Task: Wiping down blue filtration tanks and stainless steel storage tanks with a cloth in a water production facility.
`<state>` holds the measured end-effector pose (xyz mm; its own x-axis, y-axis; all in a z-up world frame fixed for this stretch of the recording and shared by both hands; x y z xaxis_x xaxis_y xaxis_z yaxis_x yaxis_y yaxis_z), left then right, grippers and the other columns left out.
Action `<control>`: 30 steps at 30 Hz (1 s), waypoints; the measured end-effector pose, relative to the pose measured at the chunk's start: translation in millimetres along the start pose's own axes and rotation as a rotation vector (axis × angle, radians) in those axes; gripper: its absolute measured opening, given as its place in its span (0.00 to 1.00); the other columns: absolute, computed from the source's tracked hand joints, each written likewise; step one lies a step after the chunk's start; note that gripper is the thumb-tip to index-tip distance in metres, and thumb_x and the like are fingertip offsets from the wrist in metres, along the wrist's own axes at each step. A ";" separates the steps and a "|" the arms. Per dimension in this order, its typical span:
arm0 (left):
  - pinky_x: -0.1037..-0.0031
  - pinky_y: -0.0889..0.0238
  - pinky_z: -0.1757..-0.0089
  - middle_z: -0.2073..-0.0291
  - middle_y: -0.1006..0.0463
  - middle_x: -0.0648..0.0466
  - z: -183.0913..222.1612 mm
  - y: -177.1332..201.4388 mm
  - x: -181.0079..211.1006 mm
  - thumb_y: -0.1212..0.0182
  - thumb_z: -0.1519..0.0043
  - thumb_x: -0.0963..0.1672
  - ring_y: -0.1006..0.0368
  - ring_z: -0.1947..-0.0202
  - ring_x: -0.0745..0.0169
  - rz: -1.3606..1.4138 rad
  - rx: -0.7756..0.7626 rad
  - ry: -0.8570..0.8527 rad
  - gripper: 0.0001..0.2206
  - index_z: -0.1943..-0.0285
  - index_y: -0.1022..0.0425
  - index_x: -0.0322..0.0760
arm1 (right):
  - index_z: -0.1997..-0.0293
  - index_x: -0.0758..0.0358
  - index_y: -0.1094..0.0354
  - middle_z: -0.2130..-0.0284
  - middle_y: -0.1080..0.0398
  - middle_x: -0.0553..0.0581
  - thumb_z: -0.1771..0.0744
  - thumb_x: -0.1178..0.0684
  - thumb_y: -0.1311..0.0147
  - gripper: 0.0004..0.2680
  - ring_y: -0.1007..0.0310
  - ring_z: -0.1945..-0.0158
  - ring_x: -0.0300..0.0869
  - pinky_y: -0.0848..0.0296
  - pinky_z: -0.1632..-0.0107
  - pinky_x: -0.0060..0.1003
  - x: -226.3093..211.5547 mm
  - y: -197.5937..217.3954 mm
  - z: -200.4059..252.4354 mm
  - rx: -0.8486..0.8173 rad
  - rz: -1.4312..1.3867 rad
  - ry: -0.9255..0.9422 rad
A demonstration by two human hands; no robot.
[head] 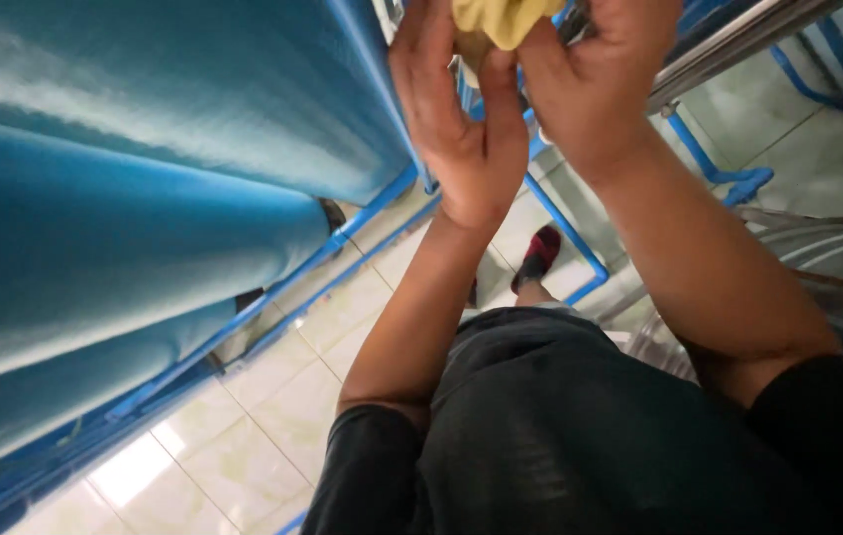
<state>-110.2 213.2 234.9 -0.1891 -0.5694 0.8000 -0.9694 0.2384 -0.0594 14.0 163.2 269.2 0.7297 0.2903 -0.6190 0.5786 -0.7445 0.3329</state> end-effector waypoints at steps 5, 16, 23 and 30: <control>0.66 0.41 0.36 0.36 0.30 0.46 42.3 -3.8 -66.4 0.42 0.32 0.36 0.34 0.36 0.46 -0.269 0.028 -0.071 0.20 0.30 0.35 0.39 | 0.48 0.65 0.27 0.53 0.24 0.64 0.32 0.60 0.39 0.08 0.23 0.49 0.58 0.26 0.44 0.46 47.7 -30.1 54.6 0.051 0.096 -0.034; 0.67 0.26 0.56 0.52 0.23 0.44 170.9 -7.4 -163.8 0.41 0.39 0.35 0.23 0.54 0.48 -0.186 -0.336 0.470 0.18 0.39 0.28 0.35 | 0.51 0.67 0.29 0.58 0.25 0.66 0.34 0.63 0.44 0.08 0.22 0.54 0.57 0.23 0.53 0.44 140.0 -24.3 235.8 -0.134 0.040 -0.493; 0.67 0.28 0.51 0.47 0.25 0.43 164.8 -89.9 -195.2 0.41 0.38 0.34 0.24 0.49 0.47 -0.208 -0.383 0.361 0.21 0.37 0.24 0.42 | 0.39 0.71 0.39 0.50 0.36 0.65 0.31 0.63 0.45 0.13 0.29 0.49 0.48 0.26 0.53 0.36 187.0 20.8 227.2 0.209 -0.032 -0.635; 0.63 0.31 0.45 0.46 0.26 0.41 195.0 -120.1 -223.9 0.44 0.46 0.34 0.28 0.44 0.42 -0.246 -0.547 0.407 0.30 0.31 0.29 0.43 | 0.45 0.69 0.33 0.55 0.29 0.66 0.32 0.62 0.48 0.10 0.26 0.52 0.58 0.27 0.48 0.46 225.3 17.2 267.5 0.173 0.046 -0.651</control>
<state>18.0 158.7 -53.6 0.2014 -0.3443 0.9170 -0.7387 0.5614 0.3731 90.8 55.0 -54.8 0.3528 -0.1252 -0.9273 0.4459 -0.8488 0.2842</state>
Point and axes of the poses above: each hand's wrist, its own z-axis away from the middle knuckle, its own y-axis out of the back of the hand, x = y × z, the point moved 7 cm from there along -z, towards the middle knuckle
